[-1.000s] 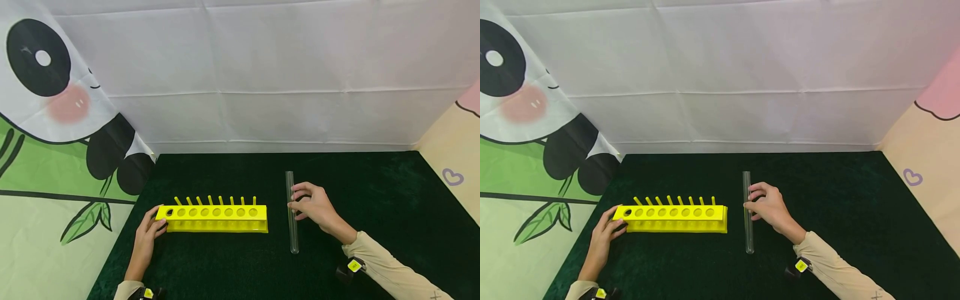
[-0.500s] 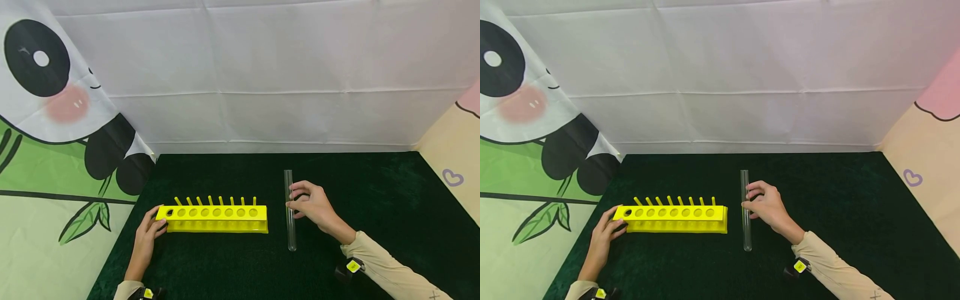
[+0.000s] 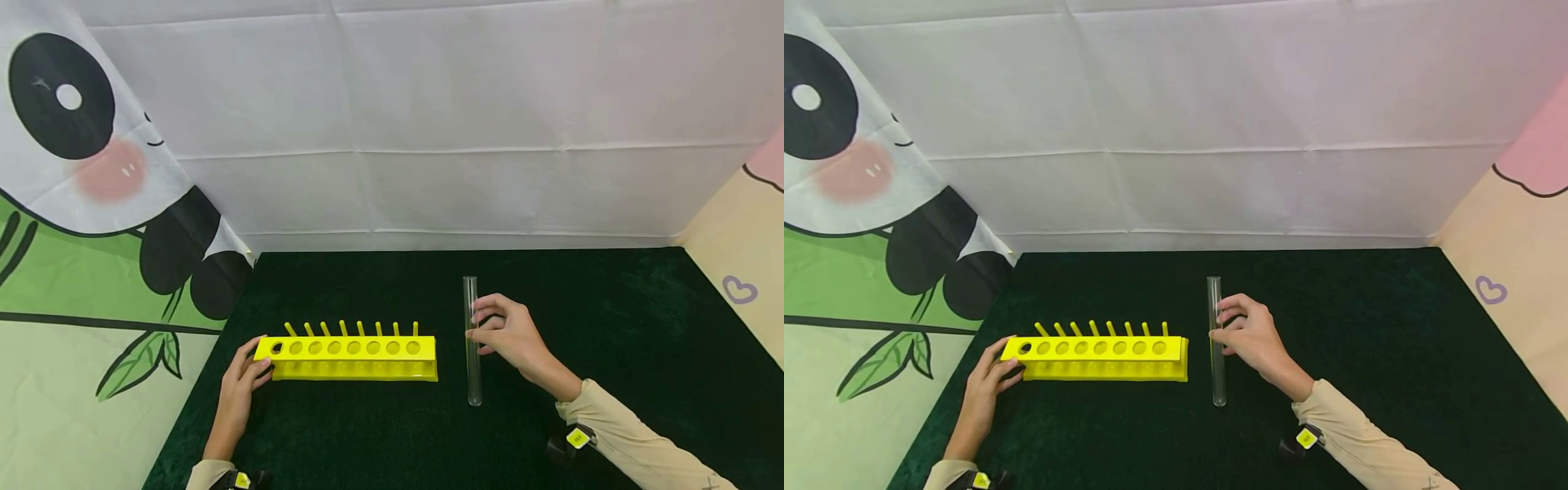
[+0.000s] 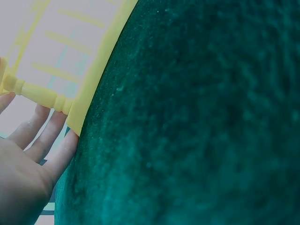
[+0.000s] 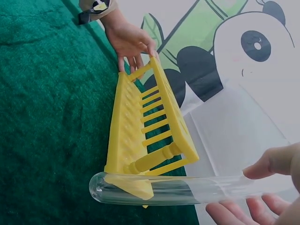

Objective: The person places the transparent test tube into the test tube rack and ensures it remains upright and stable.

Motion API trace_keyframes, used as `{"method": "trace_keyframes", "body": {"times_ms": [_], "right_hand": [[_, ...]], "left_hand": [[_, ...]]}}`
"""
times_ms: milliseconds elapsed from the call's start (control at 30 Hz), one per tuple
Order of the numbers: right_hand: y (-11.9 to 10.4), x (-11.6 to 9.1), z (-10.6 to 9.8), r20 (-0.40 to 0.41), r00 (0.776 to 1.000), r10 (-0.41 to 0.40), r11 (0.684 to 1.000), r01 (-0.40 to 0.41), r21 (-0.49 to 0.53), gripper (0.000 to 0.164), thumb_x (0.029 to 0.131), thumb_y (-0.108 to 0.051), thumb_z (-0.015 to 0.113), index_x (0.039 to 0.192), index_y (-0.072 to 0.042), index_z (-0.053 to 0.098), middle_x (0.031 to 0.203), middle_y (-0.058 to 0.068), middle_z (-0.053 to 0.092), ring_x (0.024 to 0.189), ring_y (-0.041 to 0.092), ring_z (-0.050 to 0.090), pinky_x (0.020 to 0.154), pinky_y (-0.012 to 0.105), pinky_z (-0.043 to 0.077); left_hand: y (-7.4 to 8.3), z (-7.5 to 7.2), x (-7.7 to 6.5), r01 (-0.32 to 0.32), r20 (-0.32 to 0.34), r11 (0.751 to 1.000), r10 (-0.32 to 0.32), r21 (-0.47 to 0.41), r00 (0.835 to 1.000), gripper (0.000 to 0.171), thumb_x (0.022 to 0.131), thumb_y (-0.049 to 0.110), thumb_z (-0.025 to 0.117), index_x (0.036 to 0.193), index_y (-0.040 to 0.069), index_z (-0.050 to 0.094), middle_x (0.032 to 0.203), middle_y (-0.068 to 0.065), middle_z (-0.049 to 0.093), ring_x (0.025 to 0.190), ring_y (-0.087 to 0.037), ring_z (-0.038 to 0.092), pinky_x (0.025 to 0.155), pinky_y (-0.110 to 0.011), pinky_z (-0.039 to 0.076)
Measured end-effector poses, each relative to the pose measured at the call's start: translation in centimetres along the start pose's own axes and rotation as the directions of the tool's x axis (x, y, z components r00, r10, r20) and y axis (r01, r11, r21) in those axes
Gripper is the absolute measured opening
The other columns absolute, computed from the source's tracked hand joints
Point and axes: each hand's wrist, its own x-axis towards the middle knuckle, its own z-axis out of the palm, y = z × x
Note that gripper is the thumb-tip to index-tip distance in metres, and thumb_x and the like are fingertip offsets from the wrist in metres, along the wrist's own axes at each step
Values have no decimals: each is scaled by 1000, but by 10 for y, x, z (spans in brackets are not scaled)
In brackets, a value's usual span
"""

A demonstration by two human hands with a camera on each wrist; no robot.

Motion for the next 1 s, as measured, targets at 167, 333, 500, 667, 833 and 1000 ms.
{"method": "trace_keyframes", "body": {"times_ms": [167, 333, 500, 667, 833, 1000], "right_hand": [[-2, -1, 1, -2, 1000, -16, 1000, 16, -7, 43, 80, -1, 69, 119, -2, 50, 105, 18, 52, 81, 26, 62, 66, 39, 57], [-6, -4, 2, -6, 999, -33, 999, 33, -14, 43, 81, -1, 69, 120, -1, 51, 106, 18, 53, 81, 26, 62, 65, 38, 57], [-9, -5, 3, -6, 999, -43, 999, 43, -18, 42, 81, -1, 69, 119, -1, 51, 106, 18, 52, 82, 27, 62, 66, 38, 57], [-10, -5, 3, -6, 999, -47, 999, 47, -18, 41, 81, 0, 69, 118, -1, 52, 105, 18, 53, 82, 26, 62, 66, 38, 57], [-10, -4, 4, -7, 998, -58, 998, 58, -18, 40, 81, -1, 69, 117, -1, 52, 105, 18, 53, 81, 27, 62, 65, 36, 57], [-13, -5, 5, -11, 998, -65, 998, 65, -21, 40, 80, -1, 70, 117, -1, 53, 105, 18, 53, 82, 27, 61, 65, 36, 57]], "left_hand": [[-1, 0, 0, 5, -4, 1000, -5, 1, 1000, 51, 100, 39, 42, 146, 18, 33, 141, -11, 38, 120, -25, 46, 86, -24, 51], [0, 1, 0, 4, -5, 1000, -4, -6, 1000, 51, 100, 39, 43, 146, 19, 33, 141, -11, 38, 119, -25, 47, 85, -22, 51], [1, 0, 0, 4, 1, 1000, -4, -11, 1000, 52, 100, 40, 43, 146, 18, 32, 143, -12, 36, 119, -27, 47, 85, -23, 51], [2, 0, 0, 11, 2, 1000, -11, -6, 1000, 52, 100, 41, 43, 146, 19, 32, 143, -12, 36, 118, -24, 47, 85, -22, 51], [0, 0, 0, 10, 3, 1000, -10, 0, 1000, 53, 100, 41, 43, 146, 18, 32, 143, -11, 37, 113, -12, 49, 85, -22, 51], [1, 0, 0, 14, 1, 1000, -14, 2, 1000, 54, 100, 42, 43, 146, 17, 32, 143, -11, 37, 109, -4, 48, 85, -23, 51]]}}
